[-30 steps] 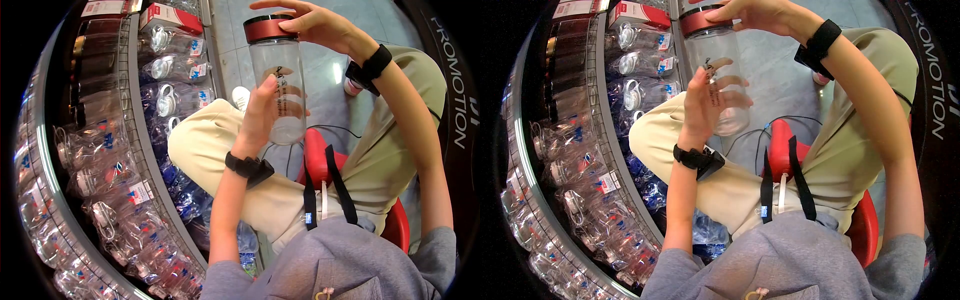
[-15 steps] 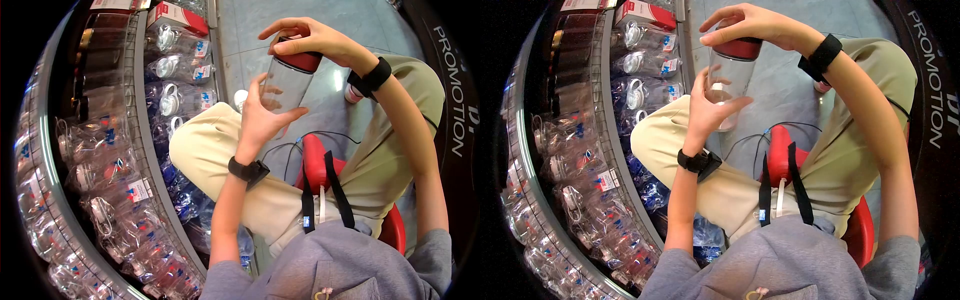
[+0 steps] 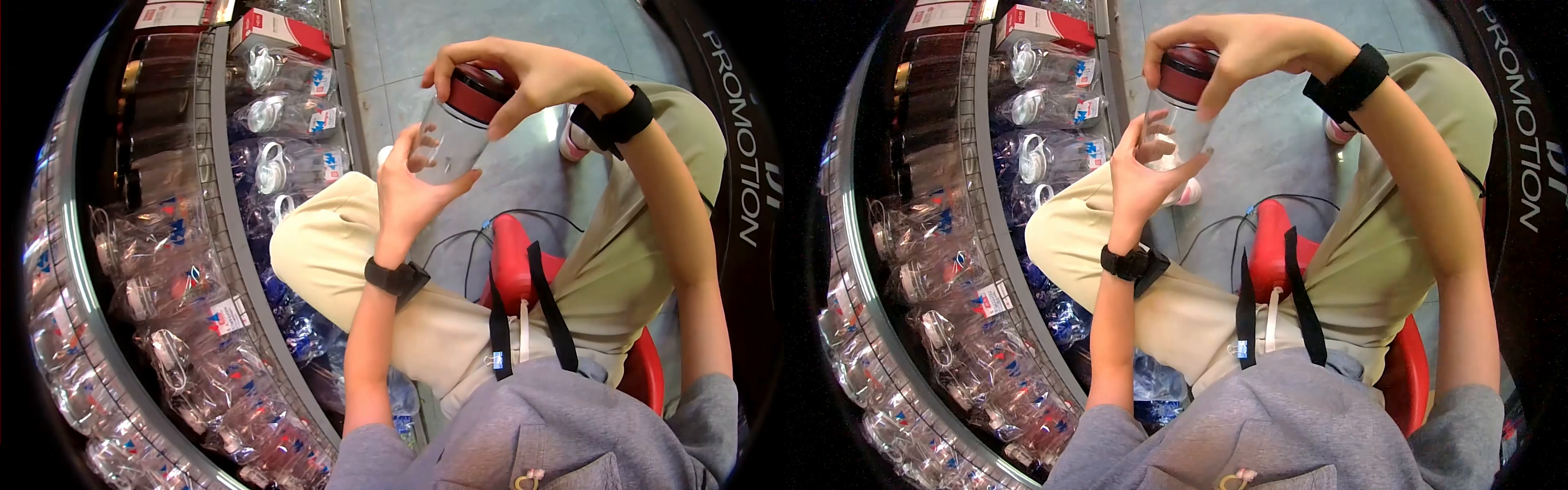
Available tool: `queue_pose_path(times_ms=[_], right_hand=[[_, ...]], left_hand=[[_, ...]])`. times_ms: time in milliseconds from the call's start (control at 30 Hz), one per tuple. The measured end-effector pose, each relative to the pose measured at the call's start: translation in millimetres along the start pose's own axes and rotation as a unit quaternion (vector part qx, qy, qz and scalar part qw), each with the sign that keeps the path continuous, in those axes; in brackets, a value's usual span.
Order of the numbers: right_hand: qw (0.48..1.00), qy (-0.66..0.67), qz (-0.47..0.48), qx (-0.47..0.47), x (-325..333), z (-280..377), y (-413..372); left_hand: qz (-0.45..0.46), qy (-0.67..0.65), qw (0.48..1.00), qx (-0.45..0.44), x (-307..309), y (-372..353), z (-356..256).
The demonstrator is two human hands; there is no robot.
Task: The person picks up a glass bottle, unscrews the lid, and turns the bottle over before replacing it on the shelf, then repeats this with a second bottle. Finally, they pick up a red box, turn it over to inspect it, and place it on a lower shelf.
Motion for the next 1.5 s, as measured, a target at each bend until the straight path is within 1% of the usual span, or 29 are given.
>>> queue_pose_path(times_ms=[33, 100, 133, 167, 267, 300, 400, 500, 600, 700, 800, 833, 900, 933, 1000, 1033, 1067, 1100, 1133, 1167, 1200, 1267, 1300, 1400, 1500], right_hand=[[1.0, -0.003, 0.0, -0.005, -3, -1, 1], [0.998, 0.023, -0.04, -0.035, -6, -6, 5], [0.996, 0.037, -0.059, -0.05, -6, -9, 6], [0.996, 0.025, -0.059, -0.067, -6, -12, 7], [0.985, -0.024, -0.163, 0.044, 10, 6, 2], [0.986, -0.018, -0.164, 0.01, 12, 6, 1], [0.993, 0.005, -0.119, -0.003, 7, 12, 4], [0.994, 0.012, -0.104, 0.004, 4, 14, 4], [0.994, 0.042, -0.095, 0.04, 2, 18, 5], [0.989, 0.025, -0.06, 0.131, 3, 31, 6], [0.977, 0.142, -0.085, 0.132, 11, 33, 3], [0.969, 0.186, -0.086, 0.142, 12, 34, 3], [0.956, 0.253, -0.129, 0.068, 13, 27, 4], [0.946, 0.285, -0.152, 0.029, 13, 22, 3], [0.941, 0.295, -0.167, -0.006, 14, 8, 4], [0.934, 0.308, -0.177, -0.024, 12, 6, 2], [0.927, 0.322, -0.187, -0.041, 11, 3, 2], [0.922, 0.347, -0.16, -0.067, 7, 0, 2], [0.903, 0.399, -0.147, -0.067, 3, -1, 5], [0.881, 0.449, -0.135, -0.066, -1, -3, 6], [0.856, 0.497, -0.124, -0.067, -4, -5, 6], [0.845, 0.52, -0.102, -0.066, -7, -8, 6], [0.839, 0.532, -0.089, -0.065, -9, -9, 7], [0.806, 0.581, -0.1, -0.053, -9, -14, 9], [0.772, 0.626, -0.098, -0.051, -12, -12, 9]], left_hand=[[-0.005, 0.0, 1.0, -0.003, 0, 0, 0], [-0.016, 0.002, 1.0, -0.008, 1, 1, 2], [-0.011, 0.0, 1.0, -0.004, 0, 2, 4], [-0.005, -0.001, 1.0, 0.0, -1, 3, 5], [0.021, -0.04, 0.999, 0.016, -3, 2, 5], [0.031, -0.06, 0.997, 0.023, -5, 2, 3], [0.131, -0.204, 0.969, 0.047, -16, -1, 1], [0.213, -0.259, 0.941, 0.047, -16, -7, -12], [0.291, -0.35, 0.888, 0.059, -21, -15, -14], [0.353, -0.448, 0.82, 0.056, -23, -27, -26], [0.414, -0.536, 0.734, 0.059, -26, -42, -34], [0.402, -0.524, 0.75, 0.036, -23, -41, -35], [0.38, -0.498, 0.78, -0.01, -18, -35, -38], [0.33, -0.475, 0.816, -0.013, -15, -28, -34], [0.225, -0.427, 0.876, -0.015, -7, -17, -26], [0.199, -0.421, 0.885, 0.01, -6, -14, -20], [0.163, -0.371, 0.914, -0.022, 2, -11, -20], [0.127, -0.319, 0.938, -0.054, 10, -8, -22], [0.09, -0.265, 0.956, -0.087, 17, -5, -25], [0.034, -0.275, 0.955, -0.104, 18, 0, -16], [0.017, -0.222, 0.969, -0.106, 21, 0, -16], [-0.019, -0.112, 0.987, -0.109, 27, -3, -17], [-0.026, -0.107, 0.99, -0.088, 28, -4, -16], [-0.032, -0.093, 0.992, -0.084, 27, -1, -14], [-0.102, -0.134, 0.98, -0.108, 37, -1, -20]])
Point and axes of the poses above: each hand's wrist, its own y-axis towards the middle knuckle, its own x-axis out of the back of the hand, z = x × y, the point moved 9 cm from there along y, towards the middle knuckle, and after that the axes turned 14 degrees about y, right-handed, at the moved point
